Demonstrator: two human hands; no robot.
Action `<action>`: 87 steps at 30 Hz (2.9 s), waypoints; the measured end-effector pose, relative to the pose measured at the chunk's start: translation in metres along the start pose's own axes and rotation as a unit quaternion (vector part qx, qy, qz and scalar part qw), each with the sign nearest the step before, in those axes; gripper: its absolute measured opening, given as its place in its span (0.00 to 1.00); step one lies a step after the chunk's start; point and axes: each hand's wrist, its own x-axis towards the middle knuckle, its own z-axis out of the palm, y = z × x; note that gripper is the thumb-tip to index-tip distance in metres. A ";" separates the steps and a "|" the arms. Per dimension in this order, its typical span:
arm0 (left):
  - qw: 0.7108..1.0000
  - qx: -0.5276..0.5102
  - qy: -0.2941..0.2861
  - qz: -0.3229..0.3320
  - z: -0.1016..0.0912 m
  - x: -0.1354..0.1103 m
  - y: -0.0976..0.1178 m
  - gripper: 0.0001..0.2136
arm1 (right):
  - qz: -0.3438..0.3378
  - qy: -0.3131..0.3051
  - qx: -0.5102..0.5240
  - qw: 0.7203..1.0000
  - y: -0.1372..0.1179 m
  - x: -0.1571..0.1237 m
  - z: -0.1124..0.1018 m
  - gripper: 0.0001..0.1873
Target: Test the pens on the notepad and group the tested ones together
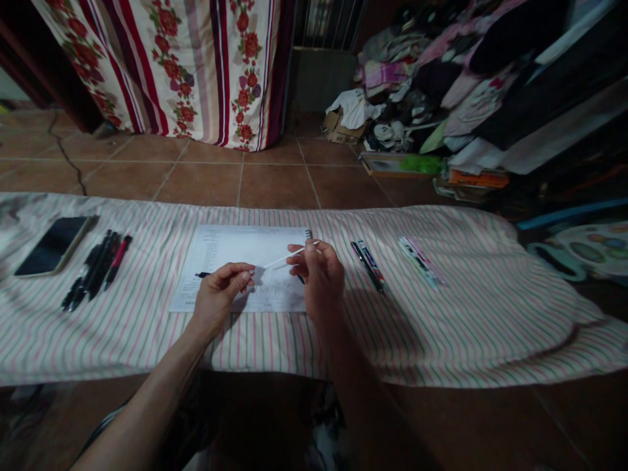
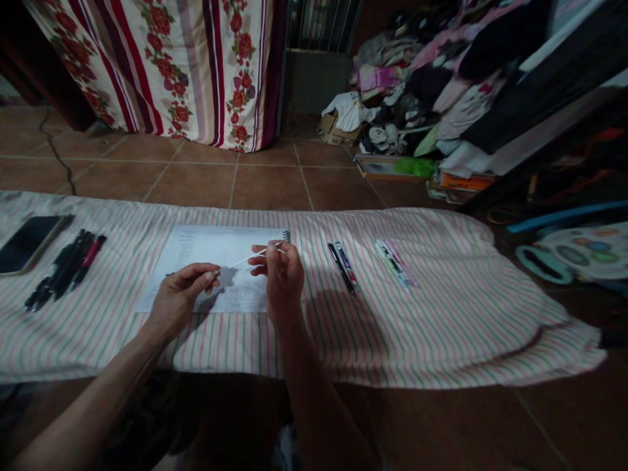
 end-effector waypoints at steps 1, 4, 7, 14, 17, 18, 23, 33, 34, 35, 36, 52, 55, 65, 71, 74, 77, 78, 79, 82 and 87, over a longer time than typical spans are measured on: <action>1.000 -0.003 -0.001 -0.004 0.000 0.000 0.000 0.07 | -0.004 -0.006 -0.005 1.000 0.000 -0.001 0.001 0.12; 0.999 -0.024 -0.010 -0.019 0.002 -0.001 0.002 0.08 | -0.025 -0.025 -0.018 0.999 0.002 -0.003 0.005 0.11; 0.999 -0.036 -0.020 -0.026 0.005 -0.002 0.003 0.07 | -0.045 -0.029 -0.025 0.998 0.003 -0.005 0.007 0.11; 0.999 -0.042 -0.022 -0.023 0.009 -0.002 0.001 0.07 | -0.070 -0.025 -0.045 0.996 0.004 -0.006 0.008 0.10; 0.999 -0.041 -0.022 -0.023 0.010 -0.003 0.001 0.08 | -0.075 -0.027 -0.056 0.995 0.005 -0.005 0.008 0.10; 0.999 -0.039 -0.022 -0.022 0.010 -0.003 0.000 0.08 | -0.076 -0.029 -0.058 0.995 0.005 -0.005 0.008 0.10; 0.999 -0.035 -0.023 -0.020 0.010 -0.002 -0.001 0.07 | -0.072 -0.035 -0.056 0.995 0.005 -0.005 0.008 0.10; 0.999 -0.030 -0.018 -0.013 0.010 -0.002 0.002 0.06 | -0.091 -0.049 -0.081 0.991 0.004 -0.008 0.010 0.09; 0.999 -0.032 -0.016 -0.015 0.010 -0.001 0.001 0.06 | -0.095 -0.050 -0.085 0.991 0.004 -0.008 0.010 0.09; 0.999 -0.034 -0.015 -0.016 0.009 -0.001 0.001 0.06 | -0.100 -0.051 -0.090 0.990 0.003 -0.008 0.010 0.09; 0.999 -0.037 -0.014 -0.017 0.009 -0.001 0.001 0.06 | -0.106 -0.052 -0.095 0.988 0.002 -0.009 0.010 0.09; 0.989 -0.132 0.025 -0.055 0.013 0.001 0.003 0.10 | -0.104 -0.063 -0.070 0.990 0.010 -0.009 0.011 0.09; 0.984 -0.158 0.039 -0.073 0.015 0.000 0.005 0.11 | -0.094 -0.074 -0.083 0.989 0.010 -0.009 0.010 0.10; 0.973 -0.206 0.063 -0.089 0.021 0.000 0.007 0.15 | -0.049 -0.140 -0.146 0.978 0.020 -0.011 0.011 0.08; 0.960 -0.242 0.073 -0.123 0.021 0.002 0.007 0.17 | -0.037 -0.144 -0.149 0.977 0.022 -0.008 0.008 0.07; 0.964 -0.232 0.063 -0.111 0.020 0.002 0.007 0.16 | -0.033 -0.140 -0.156 0.977 0.022 -0.007 0.007 0.08; 0.970 -0.216 0.051 -0.097 0.020 0.002 0.008 0.15 | -0.035 -0.135 -0.157 0.978 0.021 -0.007 0.007 0.09; 0.971 -0.212 0.048 -0.095 0.020 0.002 0.008 0.15 | -0.039 -0.135 -0.161 0.977 0.020 -0.008 0.007 0.10; 0.972 -0.211 0.046 -0.094 0.020 0.001 0.008 0.15 | -0.046 -0.134 -0.168 0.976 0.019 -0.009 0.007 0.10; 0.969 -0.219 0.049 -0.104 0.021 0.001 0.007 0.15 | -0.069 -0.140 -0.194 0.968 0.017 -0.011 0.006 0.09; 0.969 -0.217 0.056 -0.106 0.020 -0.001 0.007 0.15 | -0.080 -0.142 -0.198 0.966 0.016 -0.014 0.007 0.08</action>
